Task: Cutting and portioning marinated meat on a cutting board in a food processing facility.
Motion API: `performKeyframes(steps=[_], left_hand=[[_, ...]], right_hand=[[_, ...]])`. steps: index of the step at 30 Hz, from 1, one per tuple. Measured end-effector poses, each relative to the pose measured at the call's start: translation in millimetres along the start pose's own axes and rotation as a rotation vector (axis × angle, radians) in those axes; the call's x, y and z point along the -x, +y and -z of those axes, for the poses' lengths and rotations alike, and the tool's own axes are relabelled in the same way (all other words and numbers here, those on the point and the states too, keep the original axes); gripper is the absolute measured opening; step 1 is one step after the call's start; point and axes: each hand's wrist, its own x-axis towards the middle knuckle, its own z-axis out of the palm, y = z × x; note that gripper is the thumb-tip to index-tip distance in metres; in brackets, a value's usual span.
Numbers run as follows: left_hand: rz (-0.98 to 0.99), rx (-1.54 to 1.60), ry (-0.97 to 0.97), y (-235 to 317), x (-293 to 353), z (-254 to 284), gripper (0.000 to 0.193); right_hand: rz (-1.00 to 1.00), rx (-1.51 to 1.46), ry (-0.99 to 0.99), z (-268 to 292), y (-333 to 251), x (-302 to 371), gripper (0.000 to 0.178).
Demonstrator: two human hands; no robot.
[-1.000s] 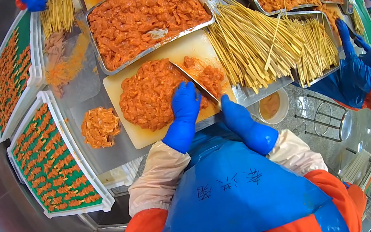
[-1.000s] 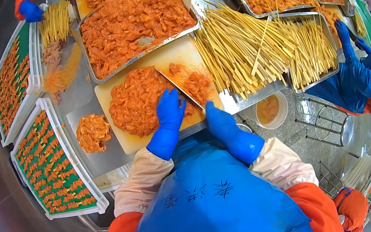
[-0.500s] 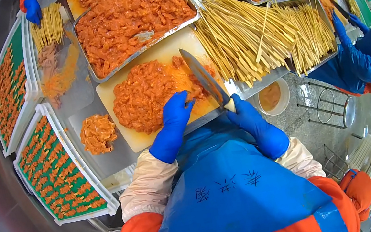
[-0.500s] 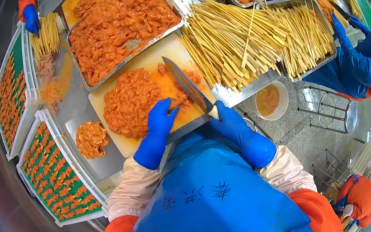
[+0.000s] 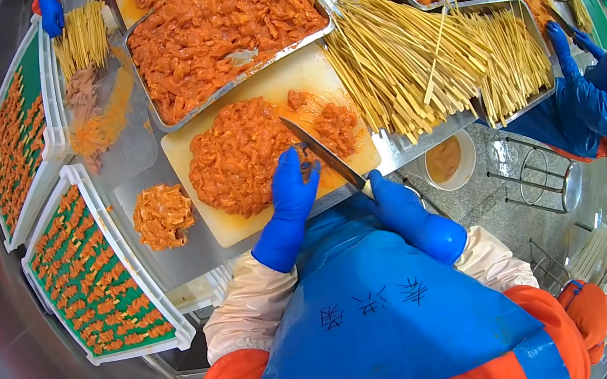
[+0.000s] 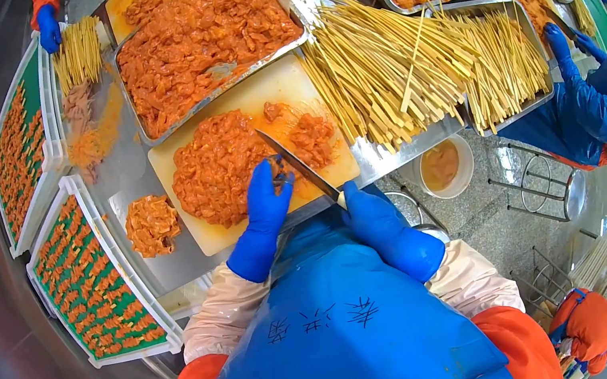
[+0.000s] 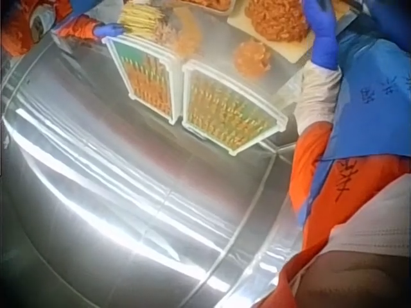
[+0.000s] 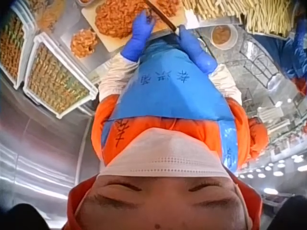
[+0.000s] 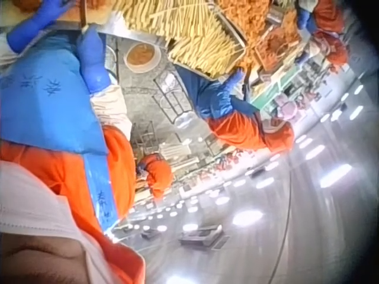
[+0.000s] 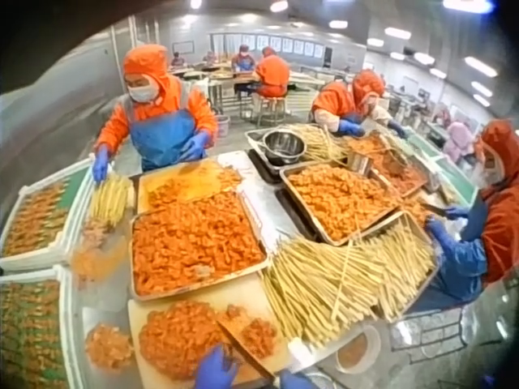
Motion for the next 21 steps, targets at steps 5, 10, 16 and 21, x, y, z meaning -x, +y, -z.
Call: performKeyframes(steps=[5,10,16,21], left_hand=[[-0.109,-0.513,-0.02,16.9,8.8,-10.7,0.035],[-0.068,-0.478,-0.105,5.8,-2.0,-12.9,0.027],[-0.074,-0.532,-0.058,11.5,-28.1,-1.3,0.018],[-0.229,-0.249,0.241,32.9,-43.5,22.5,0.026]], right_hand=[[-0.098,0.068,-0.051,-14.6,-4.0,-14.9,0.019],[0.002,0.132,0.025,-20.6,-9.8,-34.9,0.018],[0.111,0.025,0.063,-7.5,4.7,-31.5,0.019],[-0.037,-0.857,-0.176,11.4,4.2,-28.3,0.026]])
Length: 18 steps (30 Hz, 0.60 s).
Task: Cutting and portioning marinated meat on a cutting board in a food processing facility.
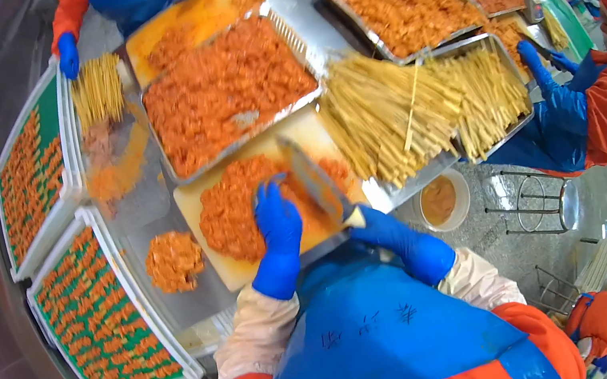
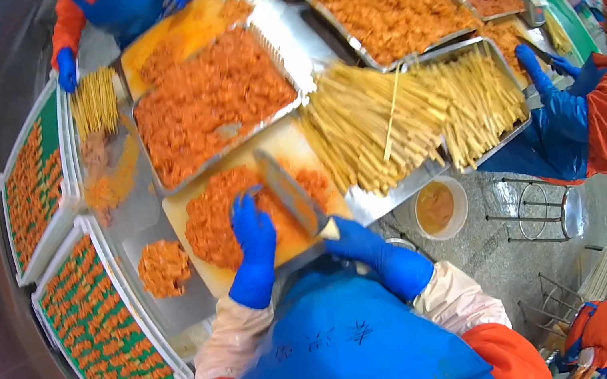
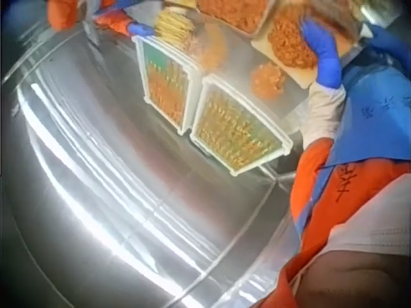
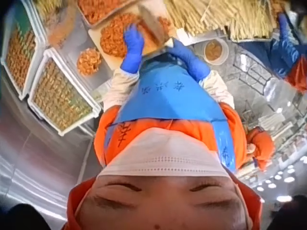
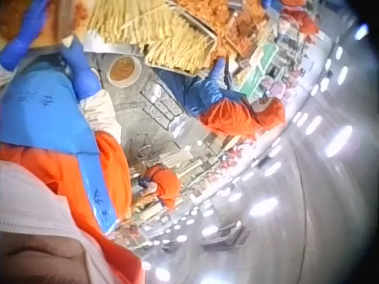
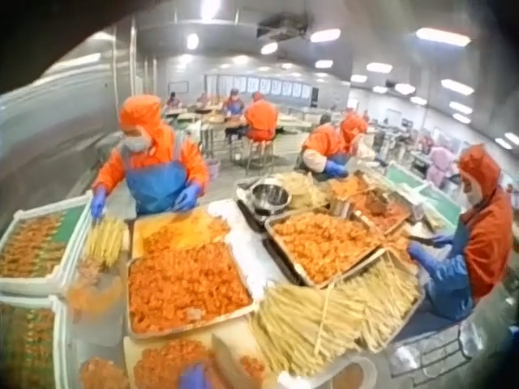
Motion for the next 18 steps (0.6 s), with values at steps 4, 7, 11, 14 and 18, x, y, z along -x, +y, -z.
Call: performKeyframes(steps=[4,7,11,14,18], left_hand=[[0.662,1.469,-0.132,-16.6,9.3,-21.3,0.026],[0.785,1.579,-0.281,-7.2,18.1,-22.3,0.024],[0.438,0.489,-0.572,-13.9,13.8,-26.5,0.023],[-0.003,-0.127,-0.437,8.9,1.1,-48.2,0.032],[-0.158,-0.292,-0.483,3.0,14.6,-76.2,0.043]], right_hand=[[-0.125,-0.326,-0.273,-9.2,14.9,-23.6,0.04],[-0.056,-0.301,-0.236,-11.9,4.8,-28.4,0.037],[0.073,-0.204,-0.098,-0.7,-2.9,-23.8,0.031],[0.075,-0.294,0.055,3.8,-10.0,-18.2,0.023],[0.049,-0.225,0.062,11.9,-14.2,-17.6,0.023]])
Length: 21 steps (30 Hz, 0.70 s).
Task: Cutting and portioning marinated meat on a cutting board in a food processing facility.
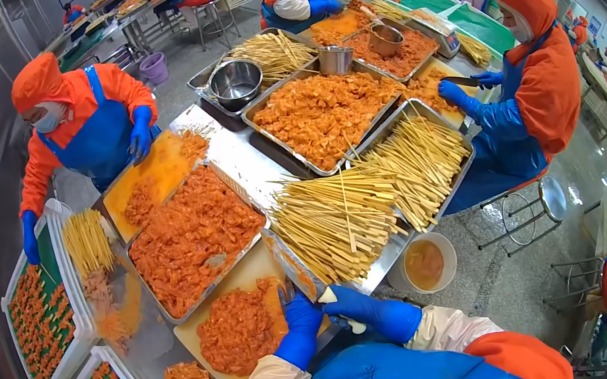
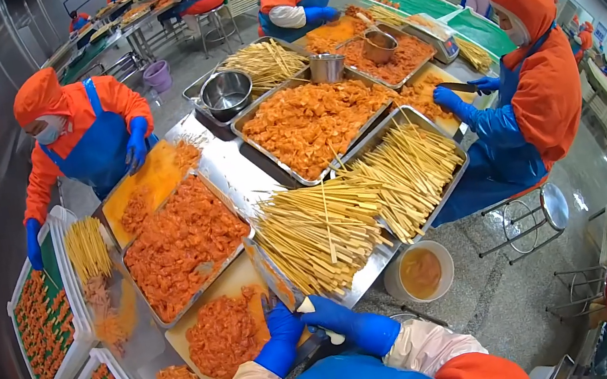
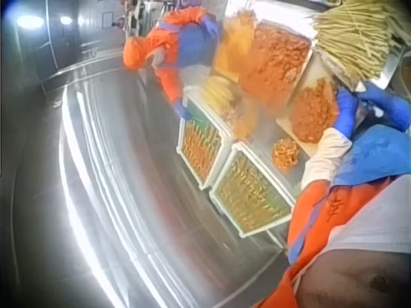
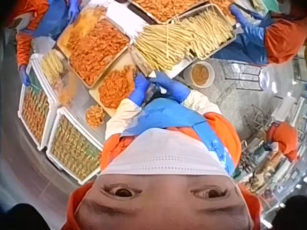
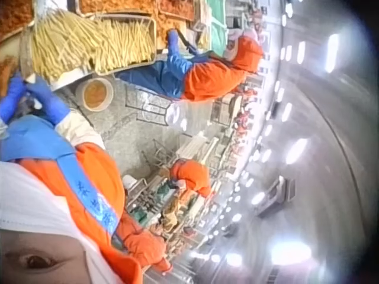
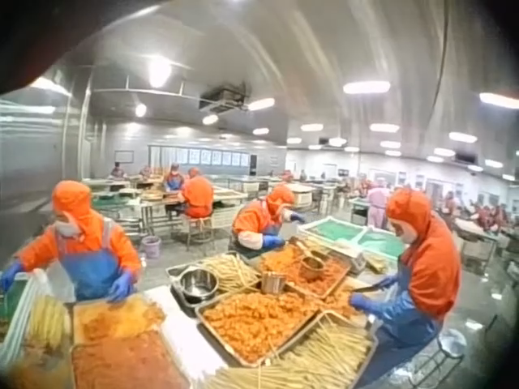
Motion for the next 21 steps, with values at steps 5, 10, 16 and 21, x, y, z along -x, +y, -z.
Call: performKeyframes(steps=[5,10,16,21], left_hand=[[-0.057,-0.346,0.069,-19.3,2.8,9.0,0.035],[0.206,-0.626,0.079,-52.3,3.2,16.2,0.043],[0.341,-0.263,0.091,-13.2,-21.7,47.1,0.061],[0.279,-0.137,0.016,-16.4,4.8,29.1,0.057]], right_hand=[[-0.042,0.02,0.055,18.6,19.7,3.1,0.032],[-0.069,-0.055,0.131,17.6,-24.7,26.6,0.017],[-0.014,-0.07,0.106,17.0,-34.4,17.2,0.025],[-0.037,-0.053,0.1,11.2,-38.3,21.4,0.026]])
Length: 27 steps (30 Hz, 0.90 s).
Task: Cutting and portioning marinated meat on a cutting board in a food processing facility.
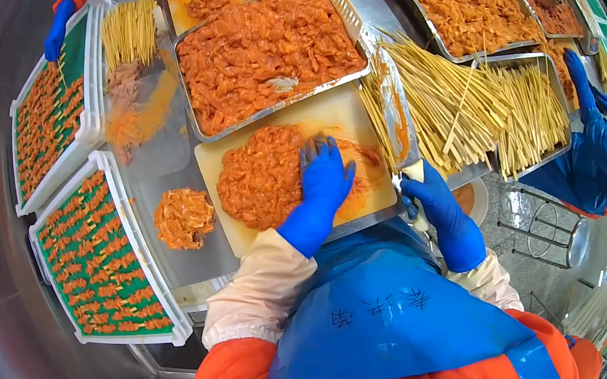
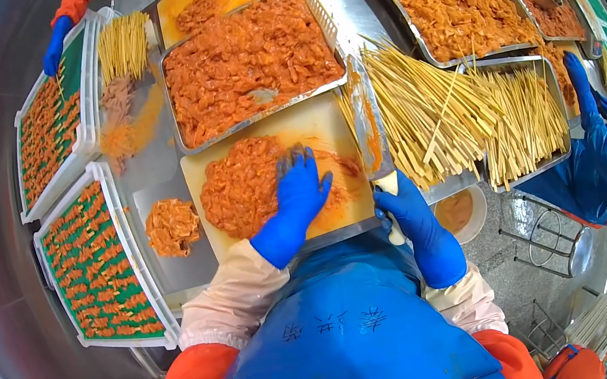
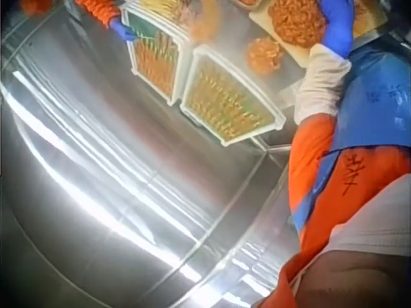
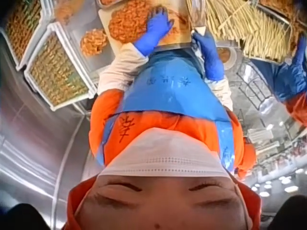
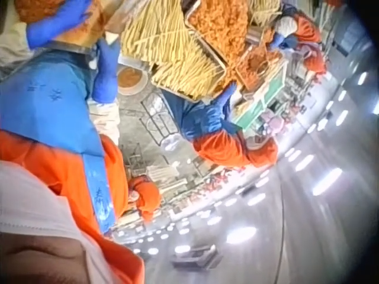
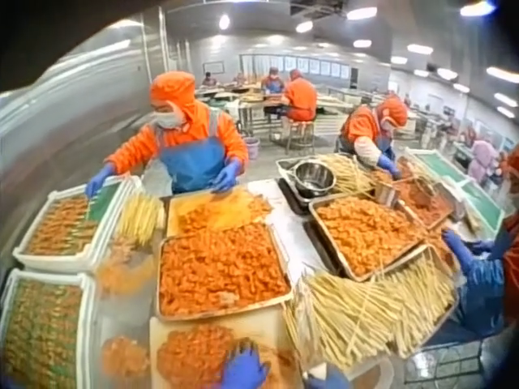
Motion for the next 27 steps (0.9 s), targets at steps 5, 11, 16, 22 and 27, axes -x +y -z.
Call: performKeyframes(steps=[5,11,16,22,27], left_hand=[[-0.216,0.129,0.091,32.3,9.5,11.2,0.039],[-0.134,0.099,-0.104,11.4,-12.7,-1.5,0.011],[-0.249,-0.088,0.165,12.4,32.5,-20.1,0.022],[-0.361,-0.355,0.165,11.0,42.8,-37.8,0.038],[-0.407,-0.447,-0.049,-45.0,50.2,7.6,0.036]], right_hand=[[0.065,-0.016,0.053,-5.5,1.3,-2.9,0.025],[0.039,0.03,0.043,-8.4,-4.0,1.5,0.023],[0.006,-0.001,0.065,-9.1,-3.1,5.5,0.022],[-0.01,0.044,0.066,-17.6,-6.1,8.2,0.025],[0.006,0.034,0.116,-15.6,-1.7,10.1,0.023]])
